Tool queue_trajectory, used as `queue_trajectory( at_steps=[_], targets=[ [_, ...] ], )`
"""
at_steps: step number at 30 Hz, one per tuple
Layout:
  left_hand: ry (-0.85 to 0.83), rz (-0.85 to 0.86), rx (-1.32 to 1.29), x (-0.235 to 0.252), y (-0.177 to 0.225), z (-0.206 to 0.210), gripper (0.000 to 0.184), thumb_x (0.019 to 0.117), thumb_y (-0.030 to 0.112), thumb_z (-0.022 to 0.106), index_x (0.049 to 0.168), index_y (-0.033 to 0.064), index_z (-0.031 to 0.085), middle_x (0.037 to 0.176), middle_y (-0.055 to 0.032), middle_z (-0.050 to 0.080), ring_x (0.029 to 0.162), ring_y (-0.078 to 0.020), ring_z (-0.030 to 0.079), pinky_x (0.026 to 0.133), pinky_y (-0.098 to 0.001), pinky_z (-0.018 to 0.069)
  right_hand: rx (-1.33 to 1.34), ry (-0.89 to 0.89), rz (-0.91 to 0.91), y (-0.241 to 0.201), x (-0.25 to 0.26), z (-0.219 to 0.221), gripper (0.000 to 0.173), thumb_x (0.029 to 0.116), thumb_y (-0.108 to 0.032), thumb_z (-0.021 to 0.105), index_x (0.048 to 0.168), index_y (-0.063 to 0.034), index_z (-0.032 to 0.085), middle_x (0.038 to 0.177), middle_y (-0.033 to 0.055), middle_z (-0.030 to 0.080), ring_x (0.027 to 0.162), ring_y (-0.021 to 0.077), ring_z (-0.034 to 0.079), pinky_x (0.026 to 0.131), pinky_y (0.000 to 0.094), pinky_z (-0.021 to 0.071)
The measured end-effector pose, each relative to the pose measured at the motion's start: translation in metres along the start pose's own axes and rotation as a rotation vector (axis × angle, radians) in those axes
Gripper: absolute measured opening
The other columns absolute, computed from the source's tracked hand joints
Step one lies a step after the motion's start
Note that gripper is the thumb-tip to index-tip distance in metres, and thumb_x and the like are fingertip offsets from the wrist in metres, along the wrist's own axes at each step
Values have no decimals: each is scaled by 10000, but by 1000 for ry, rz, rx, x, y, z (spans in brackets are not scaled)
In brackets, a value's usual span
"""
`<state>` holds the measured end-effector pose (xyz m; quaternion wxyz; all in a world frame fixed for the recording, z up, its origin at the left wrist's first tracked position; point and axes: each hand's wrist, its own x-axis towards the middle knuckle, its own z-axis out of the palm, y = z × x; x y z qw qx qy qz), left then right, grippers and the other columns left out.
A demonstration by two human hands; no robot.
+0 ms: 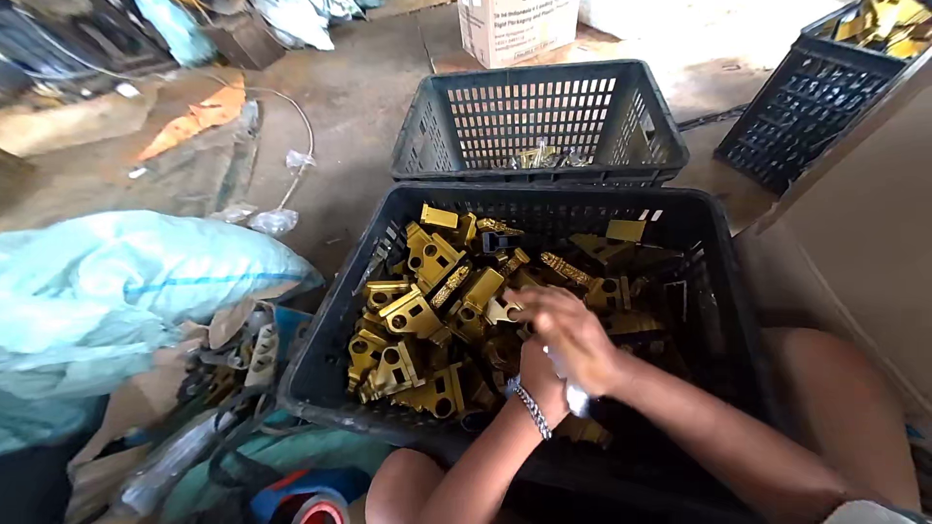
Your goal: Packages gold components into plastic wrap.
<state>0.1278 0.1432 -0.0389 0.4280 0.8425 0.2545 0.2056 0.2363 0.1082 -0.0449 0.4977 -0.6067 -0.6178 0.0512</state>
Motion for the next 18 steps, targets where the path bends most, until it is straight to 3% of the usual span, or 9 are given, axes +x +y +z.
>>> queue_trajectory(
  at_steps=[2,4,6,7,9,12,14,16,18],
  targets=[
    [82,210,-102,-3,16,-4,314,762,112,768,954,-123,684,859,-162,727,848,-167,722,787,-327,580,-80,27,144,42,-6,-10,562,1106,-332,256,1174,-55,740,1344,82,681,1374,279,534,1167,621,290],
    [11,269,-392,-6,27,-10,363,755,98,774,993,-139,636,892,-92,708,887,5,661,830,-156,526,-207,-115,309,69,-24,-7,368,1048,-254,512,1199,5,725,1368,187,639,1346,384,540,1112,695,295],
    [56,158,-347,3,15,-16,382,764,84,793,1041,-132,644,921,-89,723,904,5,673,848,-170,541,-99,-225,454,68,-30,-16,323,965,-184,642,1187,40,711,1255,211,681,1199,328,638,1059,532,466],
    [100,67,-287,10,5,-19,370,815,88,790,1077,-135,654,955,-116,732,928,-41,687,872,-216,555,14,-227,557,55,-23,-33,303,966,-126,640,1184,77,692,1205,235,687,1133,310,663,1021,470,511],
    [134,-20,-275,16,-9,-31,364,863,93,775,1130,-118,647,1020,-106,732,985,-51,687,928,-232,558,234,-166,769,33,-9,-62,358,1046,-225,559,1244,63,638,1219,215,670,1078,261,676,950,424,555],
    [223,48,-375,18,-14,-37,432,797,74,813,1117,-141,617,1008,-76,723,979,-15,674,926,-202,553,457,-174,634,6,-3,-73,462,1000,-308,607,1335,9,584,1293,116,636,1088,137,668,910,318,584],
    [281,73,-429,17,-12,-30,431,746,52,829,1071,-129,612,962,-35,718,944,20,668,898,-174,550,500,-138,446,2,-7,-61,288,979,-155,649,1179,51,663,1138,66,683,966,32,674,852,209,587],
    [315,118,-432,15,-13,-23,392,741,42,824,1028,-122,614,922,-19,713,916,38,661,874,-156,546,500,-88,505,6,-5,-62,184,991,-96,603,1096,30,684,1014,21,704,880,21,671,818,210,578],
    [332,189,-346,13,-16,-19,375,735,76,820,995,-122,636,903,-16,719,917,70,650,872,-129,528,575,-142,597,8,-1,-74,279,1021,-155,566,1228,24,621,1118,46,691,968,75,683,891,267,581]
  ],
)
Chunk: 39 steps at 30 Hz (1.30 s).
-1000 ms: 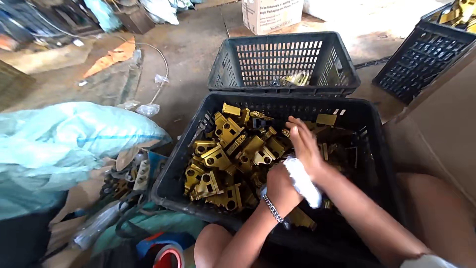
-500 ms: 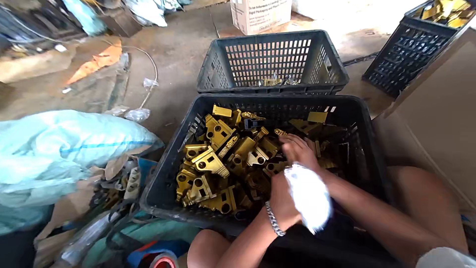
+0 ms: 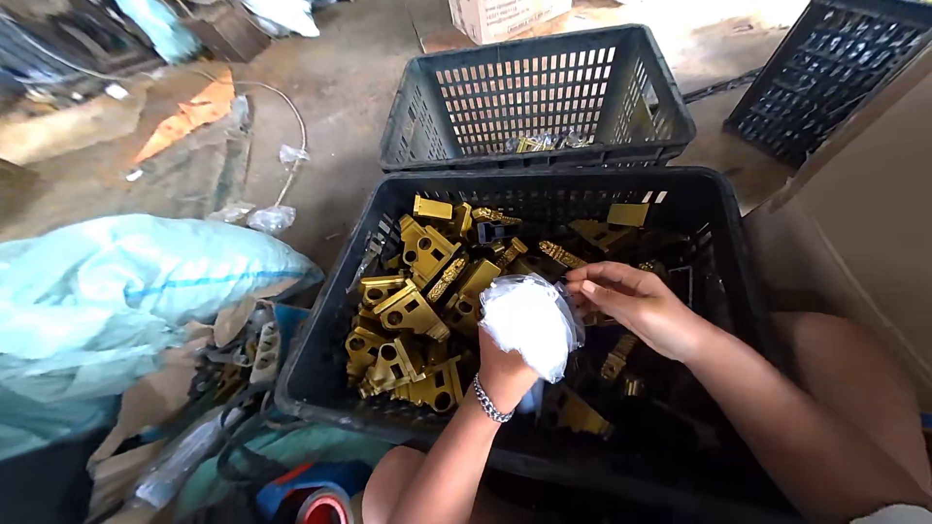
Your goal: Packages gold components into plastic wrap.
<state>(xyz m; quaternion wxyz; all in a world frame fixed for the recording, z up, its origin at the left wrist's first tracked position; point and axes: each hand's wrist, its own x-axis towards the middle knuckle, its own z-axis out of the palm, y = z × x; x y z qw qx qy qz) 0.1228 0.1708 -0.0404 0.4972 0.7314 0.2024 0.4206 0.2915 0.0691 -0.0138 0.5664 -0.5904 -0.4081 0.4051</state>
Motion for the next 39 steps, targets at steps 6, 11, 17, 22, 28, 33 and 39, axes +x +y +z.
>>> queue_trajectory(
  at_steps=[6,11,17,22,28,33,39],
  targets=[
    [-100,-496,-482,7,23,14,422,726,-56,833,1099,-12,639,935,-31,735,862,-77,705,823,-246,597,39,81,43,5,4,4,132,1029,-108,579,959,-41,669,742,-71,642,620,-18,593,622,159,533],
    [-46,-557,-380,16,17,4,165,905,-1,691,1060,27,645,841,24,690,712,-35,645,664,-202,563,-2,-28,130,0,-3,3,246,1088,-191,477,961,-39,621,733,-62,616,603,14,614,612,199,565],
    [-240,-507,-414,8,17,5,244,862,12,733,1095,36,667,865,51,694,711,-18,627,663,-196,547,65,78,179,-2,3,2,337,1111,-234,423,824,-117,556,574,-91,494,463,9,508,479,177,492],
    [-284,-343,-370,11,10,-2,576,731,-32,830,1254,-63,589,1158,-48,701,1104,-102,665,1000,-287,554,62,-111,115,2,-1,-19,150,997,-111,613,1109,-18,649,986,-12,710,848,59,700,811,243,608],
    [-313,-372,-386,10,8,3,502,795,25,815,1242,-56,602,1106,-22,711,977,-60,680,876,-232,576,-39,70,163,2,5,-8,317,1086,-220,492,820,-96,611,608,-78,570,509,1,560,515,166,505],
    [-311,-474,-442,11,9,1,499,847,-14,739,1314,-43,568,1063,-14,712,785,-42,654,686,-199,563,54,-116,118,4,0,-17,135,1006,-87,600,1106,-16,657,907,-37,715,774,40,696,757,226,609],
    [6,-283,-59,24,-9,-4,414,858,17,730,1254,-29,617,1092,-23,707,967,-31,668,865,-225,568,-88,-388,223,-3,-3,-16,120,1029,-134,590,987,-40,652,772,-69,665,655,6,663,643,190,591]
  ],
)
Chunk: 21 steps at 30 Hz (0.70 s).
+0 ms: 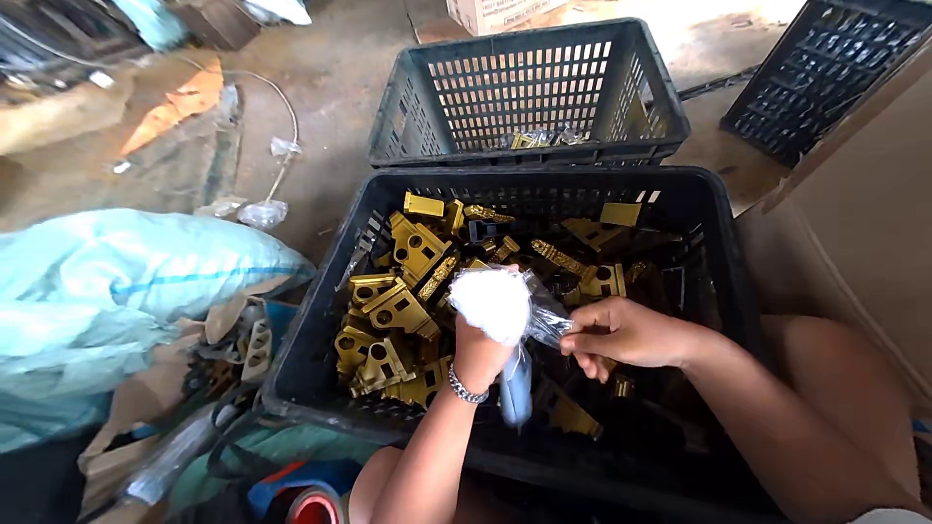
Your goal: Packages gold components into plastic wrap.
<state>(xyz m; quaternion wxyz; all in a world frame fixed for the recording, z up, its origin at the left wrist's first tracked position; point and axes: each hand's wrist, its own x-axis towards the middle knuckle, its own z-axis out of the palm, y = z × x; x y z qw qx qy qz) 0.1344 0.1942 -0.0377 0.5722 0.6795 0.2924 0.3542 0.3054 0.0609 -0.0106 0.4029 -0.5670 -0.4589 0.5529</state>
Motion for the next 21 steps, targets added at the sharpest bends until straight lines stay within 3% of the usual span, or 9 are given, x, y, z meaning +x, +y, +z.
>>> queue_trajectory(
  at_steps=[3,4,6,8,11,13,15,18,21],
  targets=[
    [-26,58,58,1,0,-3,439,855,25,740,1271,-39,615,1122,-37,709,1001,-20,663,889,-211,561,83,59,-11,5,1,-3,289,1000,-110,619,1244,45,623,1105,61,699,905,84,704,837,263,604],
    [-56,82,68,-2,0,-4,447,852,41,748,1267,-57,612,1127,-48,711,1014,-19,663,912,-209,556,109,97,-35,5,2,-3,284,1004,-110,606,1244,42,627,1110,61,699,909,86,705,843,264,605],
    [-109,134,72,-8,-2,0,438,839,73,771,1218,-90,623,1097,-63,719,1019,-25,670,945,-212,549,135,189,-99,6,6,0,90,997,-95,606,1024,-45,676,874,-52,711,758,21,680,732,202,587],
    [-156,171,27,-12,-2,3,452,827,87,793,1197,-108,622,1086,-70,720,1025,-41,674,959,-225,548,63,233,-75,5,11,4,102,1016,-130,599,944,-75,646,741,-102,637,622,-37,599,611,138,525],
    [-190,170,-30,-11,-1,2,572,762,80,858,1241,-99,602,1112,-60,721,1036,-58,683,961,-243,561,-16,329,4,7,18,9,224,1056,-223,561,962,-32,629,715,-55,570,551,-21,542,550,152,496],
    [-190,172,-24,-9,-2,-2,613,736,88,878,1255,-86,602,1118,-51,719,1037,-61,682,954,-249,567,120,274,-9,6,15,10,164,1041,-197,583,999,-39,602,806,-33,643,661,29,656,649,210,595],
    [-194,194,-5,-7,-2,-5,621,737,109,884,1255,-89,602,1112,-51,719,1032,-55,681,952,-245,566,225,143,-26,7,11,5,169,1017,-117,592,1150,-15,578,980,-1,679,814,74,708,786,262,626],
    [-207,210,11,-11,2,-5,577,770,114,858,1243,-103,609,1113,-61,720,1039,-41,675,963,-228,553,224,140,-30,9,13,3,54,1007,-75,589,1020,-63,640,825,-63,682,673,21,658,659,194,584],
    [-180,196,71,-13,4,-3,446,836,105,791,1196,-105,631,1082,-67,723,1011,-25,674,945,-213,550,158,244,31,4,17,7,179,1071,-183,522,935,-94,599,689,-91,556,540,-18,524,535,140,473]
  ],
)
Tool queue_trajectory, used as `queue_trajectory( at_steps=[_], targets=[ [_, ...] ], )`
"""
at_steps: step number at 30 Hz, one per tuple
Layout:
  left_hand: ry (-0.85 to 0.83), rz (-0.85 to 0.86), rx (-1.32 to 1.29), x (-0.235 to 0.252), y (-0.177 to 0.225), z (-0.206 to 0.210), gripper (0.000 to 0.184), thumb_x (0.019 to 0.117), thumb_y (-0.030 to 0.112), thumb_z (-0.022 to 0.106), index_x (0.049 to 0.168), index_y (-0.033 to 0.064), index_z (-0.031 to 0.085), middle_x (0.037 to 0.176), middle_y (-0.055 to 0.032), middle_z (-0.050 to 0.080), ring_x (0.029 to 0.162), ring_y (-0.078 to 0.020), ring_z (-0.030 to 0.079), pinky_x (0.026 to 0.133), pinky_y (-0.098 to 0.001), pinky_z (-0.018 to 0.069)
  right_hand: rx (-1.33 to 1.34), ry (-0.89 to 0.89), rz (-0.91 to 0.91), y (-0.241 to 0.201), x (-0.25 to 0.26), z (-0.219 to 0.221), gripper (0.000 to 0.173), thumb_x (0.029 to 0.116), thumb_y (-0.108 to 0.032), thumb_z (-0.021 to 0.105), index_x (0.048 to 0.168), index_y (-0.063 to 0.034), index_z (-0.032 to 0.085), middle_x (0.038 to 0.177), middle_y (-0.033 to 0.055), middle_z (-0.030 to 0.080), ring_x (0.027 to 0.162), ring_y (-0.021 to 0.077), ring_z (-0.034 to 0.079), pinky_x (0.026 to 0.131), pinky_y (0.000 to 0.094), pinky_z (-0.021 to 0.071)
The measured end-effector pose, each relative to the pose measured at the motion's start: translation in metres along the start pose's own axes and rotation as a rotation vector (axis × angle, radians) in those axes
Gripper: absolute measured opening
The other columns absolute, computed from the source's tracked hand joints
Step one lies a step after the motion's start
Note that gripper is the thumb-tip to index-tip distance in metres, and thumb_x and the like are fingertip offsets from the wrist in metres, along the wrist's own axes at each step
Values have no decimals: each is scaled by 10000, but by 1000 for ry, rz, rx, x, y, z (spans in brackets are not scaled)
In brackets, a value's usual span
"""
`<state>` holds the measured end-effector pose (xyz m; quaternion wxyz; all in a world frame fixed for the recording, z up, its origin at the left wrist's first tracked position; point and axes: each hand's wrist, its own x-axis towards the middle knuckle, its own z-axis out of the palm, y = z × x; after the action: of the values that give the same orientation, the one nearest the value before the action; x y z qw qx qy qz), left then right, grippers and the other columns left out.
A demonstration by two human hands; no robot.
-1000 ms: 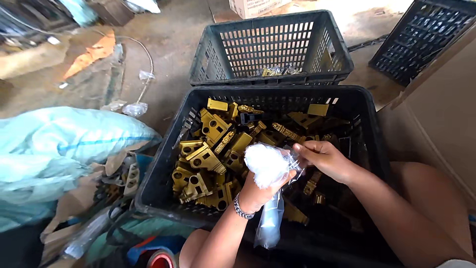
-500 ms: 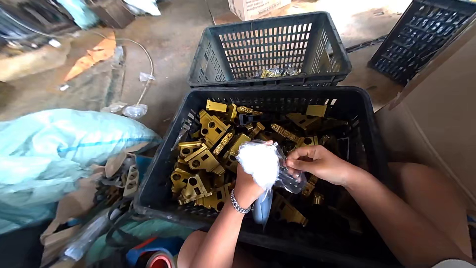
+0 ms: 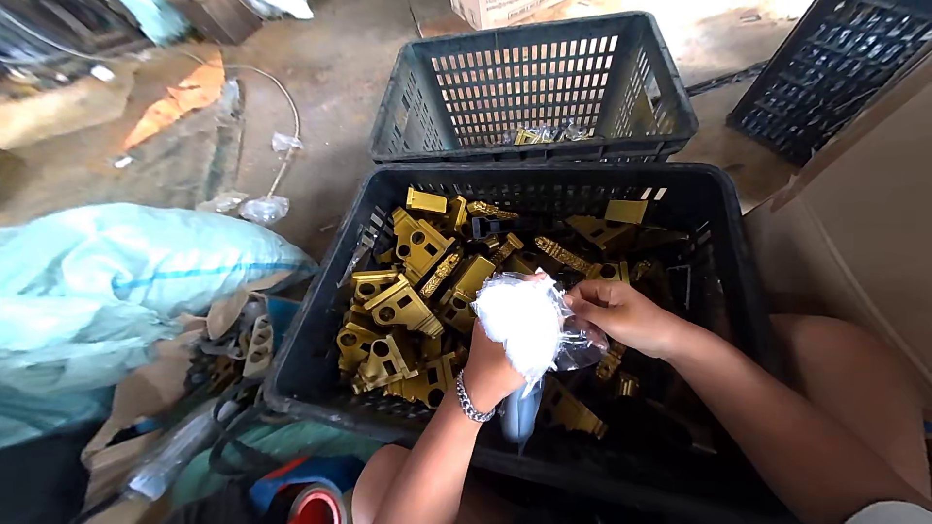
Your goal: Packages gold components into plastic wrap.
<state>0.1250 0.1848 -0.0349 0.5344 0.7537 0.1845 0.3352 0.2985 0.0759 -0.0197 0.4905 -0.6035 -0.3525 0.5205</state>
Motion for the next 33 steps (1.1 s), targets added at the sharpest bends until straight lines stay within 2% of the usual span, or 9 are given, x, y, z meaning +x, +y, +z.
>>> queue_trajectory(
  at_steps=[5,7,9,13,17,22,27,31,33],
  targets=[
    [107,101,383,11,-23,-11,407,758,130,784,1065,-111,670,920,-150,741,895,-149,724,850,-336,573,-70,-68,-82,5,-8,8,142,1046,-156,561,955,-54,598,773,-56,652,666,14,659,670,200,587],
    [159,17,203,13,-17,-9,313,788,92,782,1030,-61,655,885,-40,717,832,-44,692,791,-239,588,-123,-29,-105,7,-7,4,144,1024,-116,581,1051,15,634,857,-15,667,715,24,661,706,207,588],
    [198,-29,70,11,-6,-5,324,818,89,800,1073,-46,654,927,-5,712,870,-25,682,822,-225,586,-180,60,-61,2,-3,-1,198,1056,-169,549,1057,9,636,803,-29,613,636,-2,592,628,172,536],
    [221,-41,5,8,-9,-9,413,754,98,872,1087,-30,664,971,-29,733,926,-84,712,879,-280,601,-151,115,-43,1,1,2,320,1093,-266,488,830,-105,574,599,-101,486,475,-25,460,486,147,422],
    [240,-21,34,12,-10,-14,329,787,82,823,1062,-1,662,898,25,706,816,-32,684,767,-232,599,-23,-100,-103,2,-9,-2,104,1034,-134,564,989,-72,635,804,-77,672,683,22,666,678,208,597],
    [172,-11,72,1,1,4,252,818,53,759,990,-90,645,850,-14,699,802,10,666,778,-183,576,-131,92,-48,1,-1,12,295,1091,-245,475,855,-97,571,607,-106,446,468,-38,400,463,141,363],
    [361,60,66,16,-17,-13,297,780,15,740,1050,-32,625,839,48,698,748,13,670,705,-210,590,22,-161,-142,3,-12,6,138,1057,-120,507,992,-80,623,801,-90,673,679,18,670,679,208,603],
    [441,200,65,15,-17,-22,342,787,16,757,1097,-15,616,944,75,709,892,21,681,825,-219,591,-119,138,-96,0,-4,2,267,1088,-207,466,890,-84,596,649,-96,498,508,-20,483,519,151,461],
    [488,59,18,17,-8,-26,259,853,18,734,1088,18,624,864,75,702,778,-6,685,742,-220,597,-65,234,-120,0,0,0,339,1089,-217,464,765,-138,525,556,-99,464,455,-3,465,477,162,443]
  ],
)
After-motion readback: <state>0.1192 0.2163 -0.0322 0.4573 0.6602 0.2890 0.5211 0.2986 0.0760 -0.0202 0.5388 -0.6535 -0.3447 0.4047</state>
